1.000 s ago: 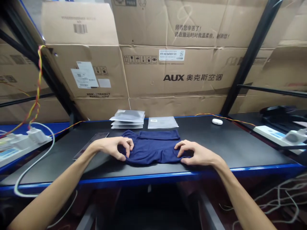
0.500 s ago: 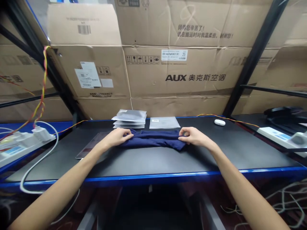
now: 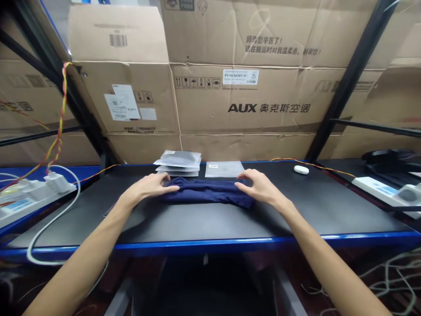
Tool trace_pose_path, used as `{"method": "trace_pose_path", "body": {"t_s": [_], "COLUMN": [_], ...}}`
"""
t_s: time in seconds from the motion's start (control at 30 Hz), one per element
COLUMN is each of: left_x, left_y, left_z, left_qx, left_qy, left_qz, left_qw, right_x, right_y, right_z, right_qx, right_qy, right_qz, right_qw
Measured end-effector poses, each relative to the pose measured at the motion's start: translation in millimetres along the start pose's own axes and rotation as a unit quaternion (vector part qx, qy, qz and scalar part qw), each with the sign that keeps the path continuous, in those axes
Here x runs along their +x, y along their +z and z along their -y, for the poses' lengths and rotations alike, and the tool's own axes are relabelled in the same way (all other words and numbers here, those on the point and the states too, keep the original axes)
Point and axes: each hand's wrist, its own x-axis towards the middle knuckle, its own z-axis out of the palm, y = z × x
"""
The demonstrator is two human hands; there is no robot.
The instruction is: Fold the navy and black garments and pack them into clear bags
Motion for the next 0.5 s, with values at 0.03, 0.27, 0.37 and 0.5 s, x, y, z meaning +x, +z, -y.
{"method": "trace_pose_path", "body": {"t_s": [0.03,0.27,0.37,0.5], "left_x": [-1.0,-1.4,2.0,6.7], "left_y": [-0.2,4.0,5.0,6.3], "left_z": [-0.4,-12.5,-11.1,-6.1], "left_qx": [0.023,0.067,0.025,-0.022], "left_qy": [-0.028,-0.078,-0.053,-0.016], "left_qz": [0.015,0.070,0.050,0.015], "left_qw": [0.999,0.992,0.997,1.000], "right_x": [4.0,34.8,38.1,34.5], "right_y": [4.7,59.7,78.8,85.2], "right_z": [11.4,65.2,66.7,66.1], "right_qx": [0.001,0.026,0.014,0.038], "right_qy": [-0.026,-0.146,-0.150,-0.142], "right_qz": [0.020,0.181,0.233,0.252], "right_qw": [0.999,0.972,0.961,0.956]}}
